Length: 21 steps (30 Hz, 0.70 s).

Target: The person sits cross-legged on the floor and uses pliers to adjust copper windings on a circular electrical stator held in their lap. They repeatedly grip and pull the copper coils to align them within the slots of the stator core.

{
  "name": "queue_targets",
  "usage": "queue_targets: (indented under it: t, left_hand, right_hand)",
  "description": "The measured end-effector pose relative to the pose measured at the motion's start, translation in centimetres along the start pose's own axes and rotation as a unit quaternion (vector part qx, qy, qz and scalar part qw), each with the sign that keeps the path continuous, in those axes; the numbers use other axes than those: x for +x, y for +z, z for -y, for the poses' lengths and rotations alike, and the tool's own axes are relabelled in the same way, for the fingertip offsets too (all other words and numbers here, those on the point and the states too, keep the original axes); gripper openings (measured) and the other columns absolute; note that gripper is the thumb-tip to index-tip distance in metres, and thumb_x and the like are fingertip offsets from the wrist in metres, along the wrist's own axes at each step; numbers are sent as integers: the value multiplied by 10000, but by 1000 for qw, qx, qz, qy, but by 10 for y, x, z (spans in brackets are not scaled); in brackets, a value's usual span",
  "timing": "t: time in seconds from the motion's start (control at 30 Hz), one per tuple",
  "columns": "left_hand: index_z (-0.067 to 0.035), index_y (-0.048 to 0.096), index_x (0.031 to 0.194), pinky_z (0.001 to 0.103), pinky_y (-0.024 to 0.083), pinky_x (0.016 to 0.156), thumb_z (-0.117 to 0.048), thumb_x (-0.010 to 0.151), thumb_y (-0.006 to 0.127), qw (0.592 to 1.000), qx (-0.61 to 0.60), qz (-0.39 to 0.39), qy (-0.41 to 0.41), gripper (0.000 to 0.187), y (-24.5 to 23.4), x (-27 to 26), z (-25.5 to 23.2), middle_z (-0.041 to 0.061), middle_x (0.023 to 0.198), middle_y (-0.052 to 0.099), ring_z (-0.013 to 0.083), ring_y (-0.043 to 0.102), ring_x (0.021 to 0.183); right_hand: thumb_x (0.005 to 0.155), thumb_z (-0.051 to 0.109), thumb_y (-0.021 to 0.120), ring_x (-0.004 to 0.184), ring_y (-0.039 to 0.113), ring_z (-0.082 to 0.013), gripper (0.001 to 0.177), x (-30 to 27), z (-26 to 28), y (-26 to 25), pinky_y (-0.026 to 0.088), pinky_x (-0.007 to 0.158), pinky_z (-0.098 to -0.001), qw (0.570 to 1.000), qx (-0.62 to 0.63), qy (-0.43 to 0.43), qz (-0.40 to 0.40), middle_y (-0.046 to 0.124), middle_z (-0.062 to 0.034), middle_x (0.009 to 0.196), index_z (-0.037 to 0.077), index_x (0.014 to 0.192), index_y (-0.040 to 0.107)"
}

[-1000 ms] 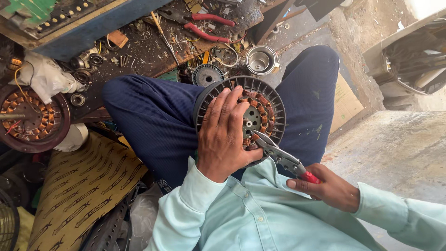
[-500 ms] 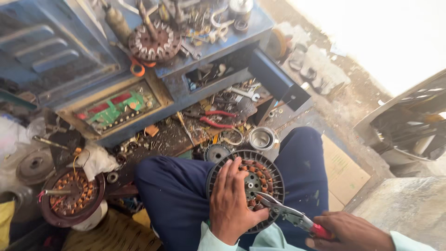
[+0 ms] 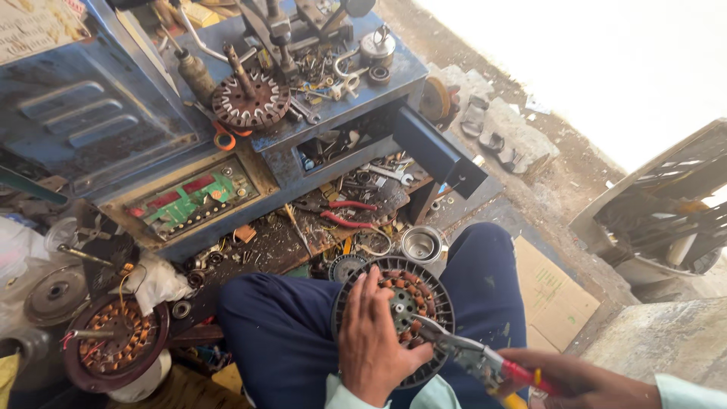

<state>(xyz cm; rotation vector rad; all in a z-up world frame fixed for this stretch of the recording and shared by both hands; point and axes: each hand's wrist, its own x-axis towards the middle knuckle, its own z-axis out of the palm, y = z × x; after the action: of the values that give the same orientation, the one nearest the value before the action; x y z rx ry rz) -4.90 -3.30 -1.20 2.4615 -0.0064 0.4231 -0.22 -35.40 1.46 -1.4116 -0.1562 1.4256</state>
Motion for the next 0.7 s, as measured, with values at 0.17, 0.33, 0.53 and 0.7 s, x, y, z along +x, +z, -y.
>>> queue_targets:
  t: [0.17,0.33,0.53,0.7]
  left_hand:
    - [-38,470,1219,540,365,1127,-417,572,935,999,-2,-29,19,883,-1,2,-2,293,1502,422,488,391,1396]
    - [-50,469,1214,536,371,1158,-371,553,933,1000,0,-20,15,869,3,-4,0,282,1514,429,469,409,1402]
    - [-56,460,1180,539,366,1171,-382,585,940,1000,-9,-23,8,832,-1,-6,-4,288,1513,429,480,409,1408]
    - [-58,456,1175,546,361,1177,-413,620,934,999,1,-32,17,814,1,-7,-3,284,1504,433,484,419,1408]
  right_hand:
    - [844,153,837,854,621,-130,471,21,-31,-26,555,729,-309,963,-166,32,-211,760,-120,992,67,1281,682]
    - [731,383,823,635,551,-114,569,36,-35,-16,415,535,-281,962,-137,134,-193,762,-10,874,107,1222,746]
    - [723,560,809,595,622,-141,615,49,-11,-1,445,503,-301,929,-215,272,-126,670,-65,710,-14,940,766]
    - [747,592,825,542,573,-175,594,55,4,11,423,495,-345,915,-234,291,-150,588,-65,607,12,822,722]
